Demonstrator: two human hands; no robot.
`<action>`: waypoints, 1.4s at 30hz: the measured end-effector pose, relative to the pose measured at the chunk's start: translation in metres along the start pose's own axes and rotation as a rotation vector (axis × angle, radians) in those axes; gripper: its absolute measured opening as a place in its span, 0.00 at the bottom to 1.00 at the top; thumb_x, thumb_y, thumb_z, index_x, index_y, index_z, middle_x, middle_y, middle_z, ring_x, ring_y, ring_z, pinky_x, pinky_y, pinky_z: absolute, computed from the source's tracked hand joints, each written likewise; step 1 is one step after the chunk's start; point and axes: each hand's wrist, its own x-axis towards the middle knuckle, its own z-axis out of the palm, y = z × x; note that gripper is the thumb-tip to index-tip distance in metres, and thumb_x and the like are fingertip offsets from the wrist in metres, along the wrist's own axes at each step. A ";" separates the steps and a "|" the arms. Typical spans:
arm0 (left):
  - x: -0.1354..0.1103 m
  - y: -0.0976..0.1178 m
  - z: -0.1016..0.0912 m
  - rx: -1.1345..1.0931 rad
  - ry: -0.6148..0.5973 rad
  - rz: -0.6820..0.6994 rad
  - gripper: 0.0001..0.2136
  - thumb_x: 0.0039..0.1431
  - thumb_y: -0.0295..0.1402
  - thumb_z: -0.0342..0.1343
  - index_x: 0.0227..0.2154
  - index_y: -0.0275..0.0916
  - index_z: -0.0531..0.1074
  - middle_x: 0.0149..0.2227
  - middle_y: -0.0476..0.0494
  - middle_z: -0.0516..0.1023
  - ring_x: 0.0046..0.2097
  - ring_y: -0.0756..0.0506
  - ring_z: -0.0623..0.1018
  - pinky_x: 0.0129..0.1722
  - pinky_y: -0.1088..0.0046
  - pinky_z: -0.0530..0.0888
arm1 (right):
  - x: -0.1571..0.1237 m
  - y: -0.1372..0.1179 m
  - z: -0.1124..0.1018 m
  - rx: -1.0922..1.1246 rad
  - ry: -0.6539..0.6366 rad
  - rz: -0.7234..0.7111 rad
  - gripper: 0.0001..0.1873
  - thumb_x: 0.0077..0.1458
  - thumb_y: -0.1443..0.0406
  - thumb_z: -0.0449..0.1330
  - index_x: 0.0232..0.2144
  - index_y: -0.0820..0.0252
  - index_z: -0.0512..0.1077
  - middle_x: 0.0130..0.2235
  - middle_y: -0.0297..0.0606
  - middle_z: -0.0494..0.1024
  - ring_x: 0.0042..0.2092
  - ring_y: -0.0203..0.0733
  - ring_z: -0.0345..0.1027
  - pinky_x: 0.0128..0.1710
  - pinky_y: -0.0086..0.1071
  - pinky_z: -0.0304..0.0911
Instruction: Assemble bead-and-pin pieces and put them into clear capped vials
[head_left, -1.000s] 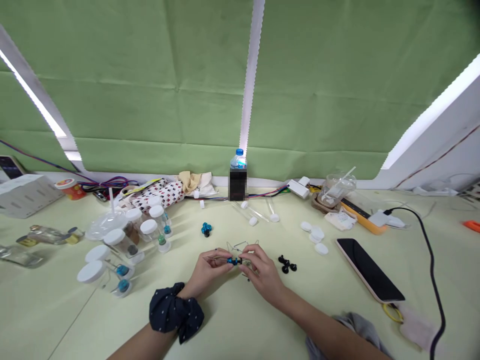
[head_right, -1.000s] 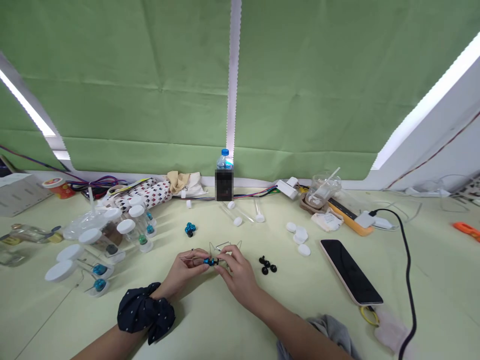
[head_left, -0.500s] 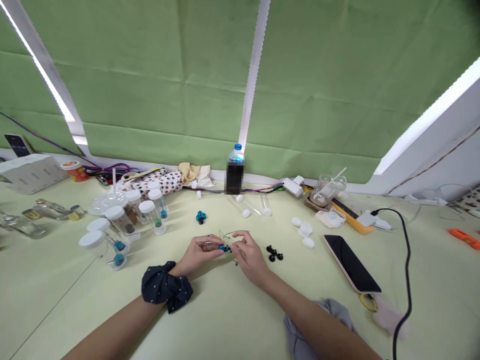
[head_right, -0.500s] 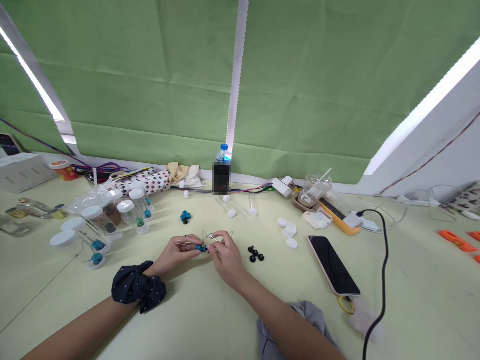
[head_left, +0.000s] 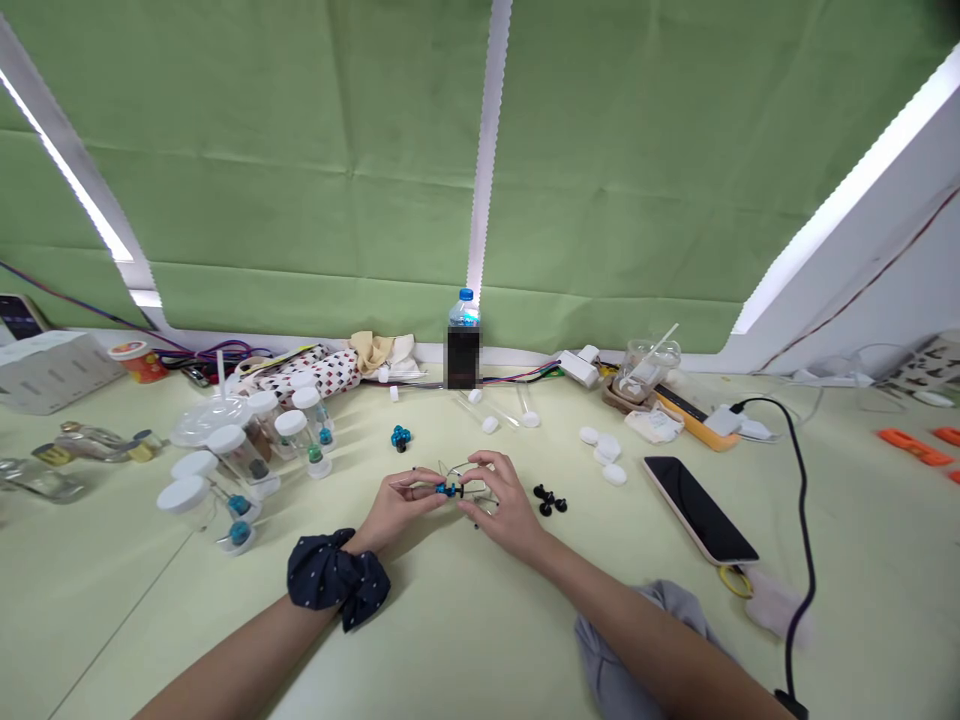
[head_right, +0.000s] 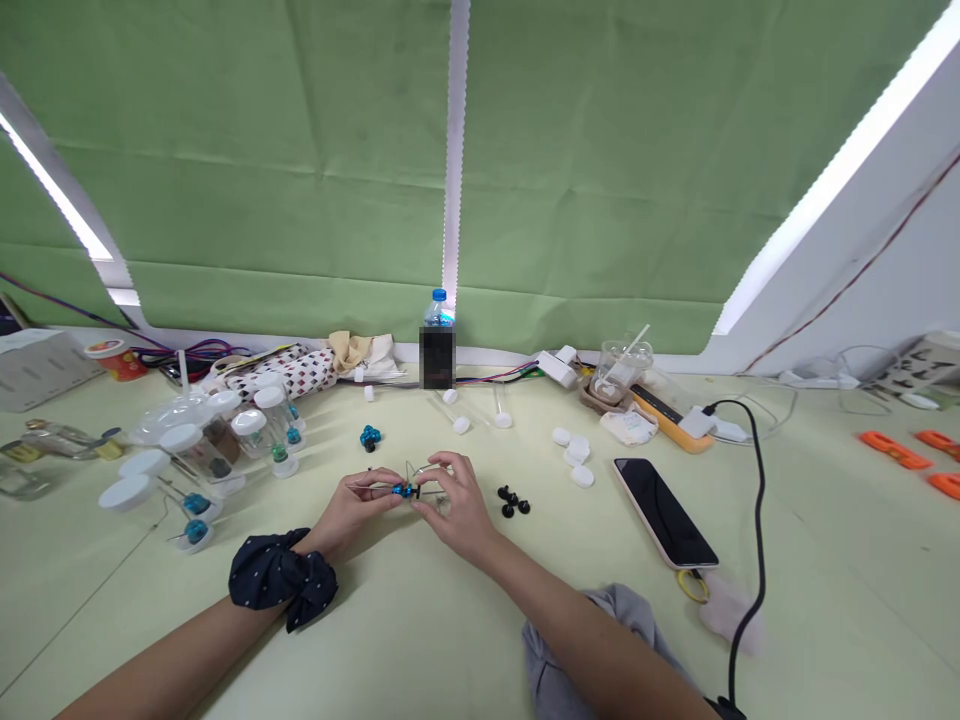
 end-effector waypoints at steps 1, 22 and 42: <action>0.000 0.000 0.000 -0.005 -0.005 -0.002 0.11 0.41 0.29 0.66 0.31 0.34 0.77 0.35 0.43 0.77 0.38 0.44 0.77 0.43 0.65 0.73 | 0.000 0.000 0.001 0.001 0.000 -0.002 0.09 0.50 0.66 0.60 0.38 0.55 0.70 0.46 0.42 0.64 0.50 0.45 0.58 0.49 0.40 0.58; 0.000 -0.003 -0.002 0.051 -0.066 0.022 0.10 0.43 0.28 0.65 0.32 0.35 0.77 0.35 0.44 0.75 0.37 0.46 0.76 0.41 0.69 0.72 | -0.003 0.005 0.009 0.095 0.012 0.092 0.10 0.57 0.63 0.54 0.31 0.56 0.74 0.44 0.42 0.66 0.49 0.44 0.60 0.45 0.37 0.62; 0.000 -0.005 -0.003 0.000 -0.016 -0.026 0.10 0.43 0.28 0.65 0.31 0.34 0.75 0.35 0.43 0.78 0.38 0.44 0.78 0.43 0.67 0.73 | -0.002 0.001 0.006 0.148 0.024 0.072 0.09 0.51 0.65 0.59 0.38 0.52 0.72 0.45 0.40 0.66 0.49 0.44 0.60 0.51 0.41 0.58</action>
